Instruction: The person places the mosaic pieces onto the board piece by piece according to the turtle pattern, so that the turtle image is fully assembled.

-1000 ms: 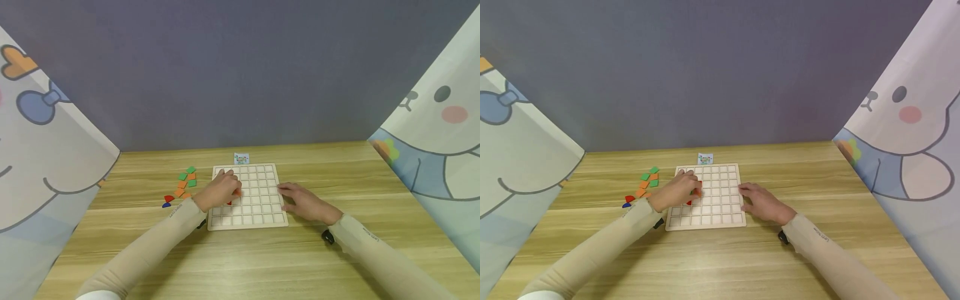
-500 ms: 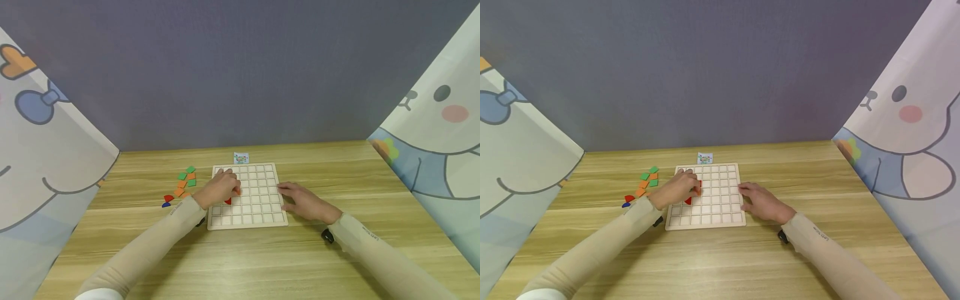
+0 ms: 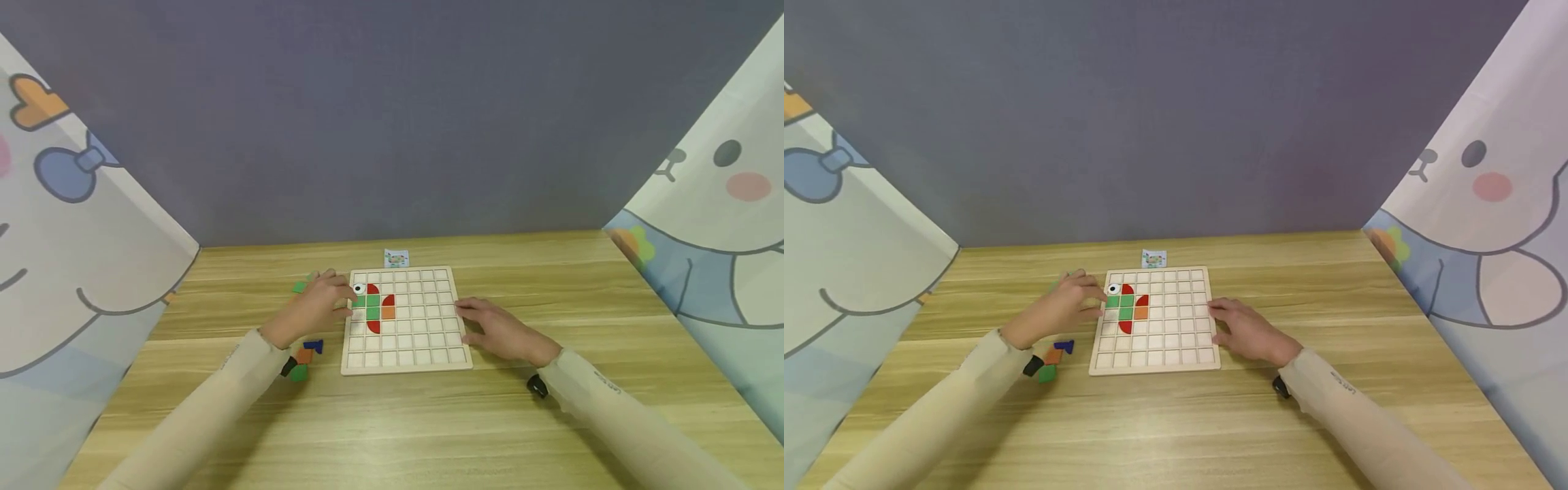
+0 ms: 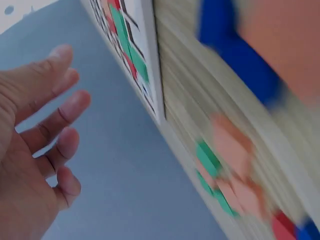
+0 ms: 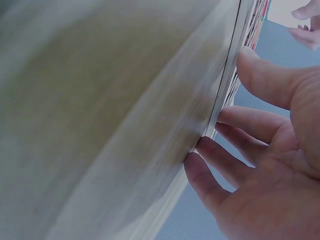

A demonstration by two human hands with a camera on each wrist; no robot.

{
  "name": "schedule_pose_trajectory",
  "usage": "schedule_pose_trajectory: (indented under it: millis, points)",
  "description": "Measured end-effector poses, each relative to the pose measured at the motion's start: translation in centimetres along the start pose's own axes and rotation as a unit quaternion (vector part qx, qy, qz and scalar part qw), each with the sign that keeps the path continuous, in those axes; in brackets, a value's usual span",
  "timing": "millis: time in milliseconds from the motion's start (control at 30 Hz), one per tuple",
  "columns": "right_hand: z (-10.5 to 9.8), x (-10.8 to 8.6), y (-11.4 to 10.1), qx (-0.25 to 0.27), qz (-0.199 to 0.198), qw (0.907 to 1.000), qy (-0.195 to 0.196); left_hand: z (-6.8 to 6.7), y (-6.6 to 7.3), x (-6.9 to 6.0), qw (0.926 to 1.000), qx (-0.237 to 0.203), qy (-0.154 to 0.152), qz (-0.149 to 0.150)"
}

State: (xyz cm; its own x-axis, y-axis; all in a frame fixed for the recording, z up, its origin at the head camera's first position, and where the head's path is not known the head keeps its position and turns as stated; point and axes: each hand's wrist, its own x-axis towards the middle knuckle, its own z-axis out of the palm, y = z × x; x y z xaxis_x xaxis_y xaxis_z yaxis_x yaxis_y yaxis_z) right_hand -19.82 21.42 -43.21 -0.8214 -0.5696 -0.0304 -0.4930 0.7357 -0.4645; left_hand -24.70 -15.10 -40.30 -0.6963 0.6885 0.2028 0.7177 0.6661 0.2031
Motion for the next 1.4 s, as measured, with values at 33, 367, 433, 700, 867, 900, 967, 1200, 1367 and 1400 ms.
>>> schedule_pose_trajectory:
  millis: [33, 367, 433, 700, 867, 900, 967, 1200, 1367, 1400]
  points:
    - [0.0, 0.0, 0.0, 0.002, 0.003, 1.0000, -0.001, -0.2, -0.4, -0.6, 1.0000, -0.003, 0.005, 0.000]
    - [0.0, -0.3, 0.2, 0.002, 0.008, 1.0000, 0.001, -0.6, -3.8, -6.0, 0.9998, 0.013, -0.008, -0.008]
    - [0.0, -0.4, 0.3, 0.003, 0.012, 0.9999, 0.000, -0.5, -4.3, -6.7, 0.9997, 0.015, -0.014, -0.017]
    - [0.2, -0.3, 0.2, -0.001, 0.008, 1.0000, 0.000, 0.0, -5.1, -7.4, 0.9992, 0.012, -0.025, -0.027]
    - [0.3, -0.2, 0.2, -0.003, 0.008, 1.0000, -0.002, 0.2, -5.2, -7.0, 0.9986, 0.031, -0.024, -0.034]
    - [0.3, -0.1, 0.2, -0.003, 0.007, 1.0000, -0.001, 0.3, -5.2, -6.9, 0.9983, 0.040, -0.023, -0.035]
    - [0.3, -0.1, 0.2, -0.003, 0.007, 1.0000, 0.000, 0.3, -5.1, -6.8, 0.9978, 0.053, -0.021, -0.035]
    - [0.1, 0.0, 0.0, -0.003, 0.003, 1.0000, 0.004, 0.4, -5.0, -6.6, 0.9980, 0.059, -0.007, -0.020]
    - [0.0, 0.0, -0.1, 0.001, 0.009, 1.0000, 0.003, 0.6, -5.1, -6.5, 0.9980, 0.060, -0.011, -0.019]
    - [0.0, 0.0, -0.1, 0.001, 0.011, 0.9999, 0.002, 0.7, -5.1, -6.5, 0.9980, 0.060, -0.011, -0.020]
